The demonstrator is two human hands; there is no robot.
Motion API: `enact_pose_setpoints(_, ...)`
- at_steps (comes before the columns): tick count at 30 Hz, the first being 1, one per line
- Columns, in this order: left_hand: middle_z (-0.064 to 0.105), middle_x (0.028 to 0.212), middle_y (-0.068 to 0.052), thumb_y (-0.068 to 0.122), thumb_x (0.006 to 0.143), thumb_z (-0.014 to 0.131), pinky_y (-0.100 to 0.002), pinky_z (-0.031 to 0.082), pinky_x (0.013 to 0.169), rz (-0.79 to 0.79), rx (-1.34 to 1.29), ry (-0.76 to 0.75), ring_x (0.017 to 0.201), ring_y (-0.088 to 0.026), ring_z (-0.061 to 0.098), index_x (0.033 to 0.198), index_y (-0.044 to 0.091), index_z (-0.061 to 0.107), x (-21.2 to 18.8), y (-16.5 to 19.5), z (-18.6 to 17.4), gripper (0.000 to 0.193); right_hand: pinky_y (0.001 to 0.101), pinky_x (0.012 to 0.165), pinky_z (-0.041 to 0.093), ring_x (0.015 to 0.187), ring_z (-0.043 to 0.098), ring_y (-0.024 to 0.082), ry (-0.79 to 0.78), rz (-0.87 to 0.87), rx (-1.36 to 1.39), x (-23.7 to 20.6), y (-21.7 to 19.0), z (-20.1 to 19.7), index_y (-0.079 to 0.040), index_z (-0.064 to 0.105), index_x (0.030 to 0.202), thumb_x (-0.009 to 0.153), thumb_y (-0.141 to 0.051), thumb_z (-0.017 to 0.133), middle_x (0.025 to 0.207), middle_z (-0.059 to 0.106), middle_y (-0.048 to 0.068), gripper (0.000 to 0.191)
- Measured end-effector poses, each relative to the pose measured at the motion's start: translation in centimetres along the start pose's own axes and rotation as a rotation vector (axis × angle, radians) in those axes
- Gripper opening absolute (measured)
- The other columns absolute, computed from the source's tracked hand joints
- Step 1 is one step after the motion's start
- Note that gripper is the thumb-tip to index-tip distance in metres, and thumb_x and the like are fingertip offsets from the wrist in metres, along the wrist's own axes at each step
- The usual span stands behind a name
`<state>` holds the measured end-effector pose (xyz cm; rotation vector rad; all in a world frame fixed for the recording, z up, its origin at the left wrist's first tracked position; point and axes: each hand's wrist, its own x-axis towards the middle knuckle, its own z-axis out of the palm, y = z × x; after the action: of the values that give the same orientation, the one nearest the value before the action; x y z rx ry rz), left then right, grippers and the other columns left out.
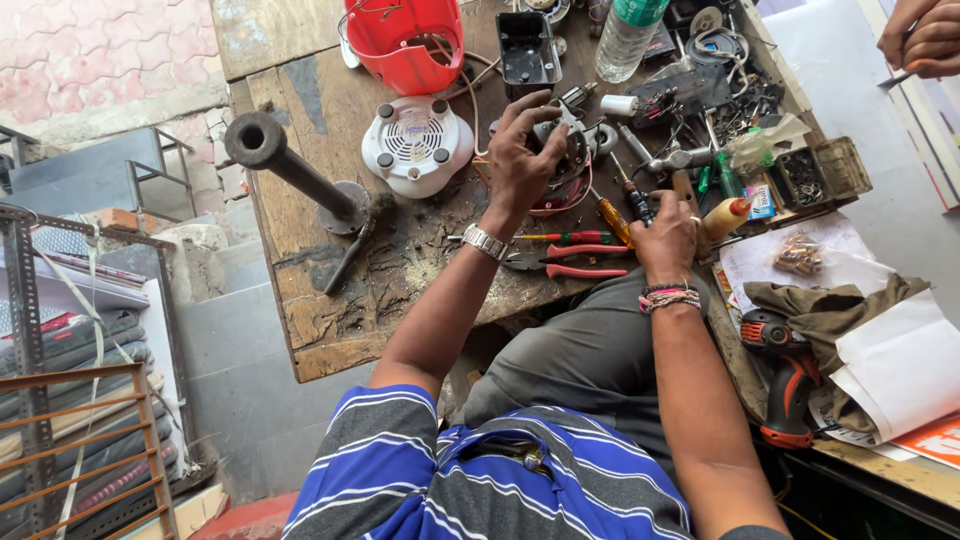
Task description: The person works on a small electrical appliance, using a screwdriver to remove and tighten screws on a metal housing. They manipulate wires and internal components, then apply a liquid from a bottle to the assembly.
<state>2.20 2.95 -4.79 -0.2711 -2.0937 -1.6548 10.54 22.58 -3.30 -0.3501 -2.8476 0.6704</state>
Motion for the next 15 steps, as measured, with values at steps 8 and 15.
enact_pose_setpoints(8, 0.069, 0.122, -0.007, 0.015, 0.093, 0.076, -0.03, 0.063, 0.085, -0.014, -0.125, 0.029, 0.1, -0.015, 0.072, 0.103, 0.004, 0.072, -0.1, 0.4, 0.6, 0.016, 0.0441, 0.091, 0.057, 0.103, 0.065, 0.032, 0.418, -0.256, 0.314, 0.6, 0.6, -0.8, -0.006, 0.058, 0.114, 0.084, -0.002, 0.075, 0.112, 0.06, 0.014, 0.035)
enact_pose_setpoints(15, 0.07, 0.117, -0.006, 0.014, 0.091, 0.077, -0.029, 0.063, 0.084, -0.056, -0.142, 0.033, 0.097, -0.014, 0.073, 0.099, 0.004, 0.072, -0.1, 0.6, 0.7, 0.014, 0.0304, 0.089, 0.065, 0.12, 0.064, 0.022, 0.405, -0.412, 0.547, 4.3, -1.1, -6.6, -0.004, 0.059, 0.136, 0.096, 0.004, 0.072, 0.122, 0.05, 0.01, 0.042)
